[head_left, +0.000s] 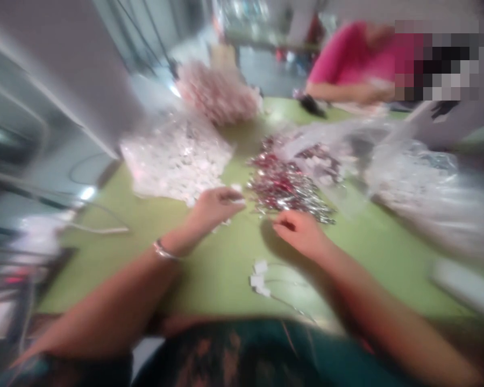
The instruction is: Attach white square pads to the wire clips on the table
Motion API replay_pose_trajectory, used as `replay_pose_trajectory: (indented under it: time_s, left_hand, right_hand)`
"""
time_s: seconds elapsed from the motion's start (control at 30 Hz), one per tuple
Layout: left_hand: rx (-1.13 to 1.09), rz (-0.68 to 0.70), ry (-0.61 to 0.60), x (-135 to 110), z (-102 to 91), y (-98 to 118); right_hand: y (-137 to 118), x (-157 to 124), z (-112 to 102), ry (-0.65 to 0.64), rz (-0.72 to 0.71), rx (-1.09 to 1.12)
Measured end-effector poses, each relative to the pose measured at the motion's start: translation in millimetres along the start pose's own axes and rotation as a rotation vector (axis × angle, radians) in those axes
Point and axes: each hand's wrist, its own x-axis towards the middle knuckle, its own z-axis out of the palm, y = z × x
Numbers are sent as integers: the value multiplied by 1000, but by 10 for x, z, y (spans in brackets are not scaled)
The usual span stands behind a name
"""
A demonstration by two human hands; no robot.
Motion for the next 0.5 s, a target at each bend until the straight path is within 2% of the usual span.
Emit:
replay_pose_trajectory:
  time_s: [0.07, 0.23, 0.4, 0.5]
  left_hand:
    - [-159, -93, -103, -57, 73, 34]
    - [-462, -191, -270, -105, 204, 37]
    - [-617, -324, -241, -109, 220, 29]
    - [-527, -344, -206, -119, 234, 6]
  right_hand:
    - [-66, -33, -30, 23, 23, 46]
    - [-190, -76, -79, 32, 89, 166]
    - [-220, -120, -55, -17, 43, 186]
    - [-221, -142, -12, 2, -4, 135]
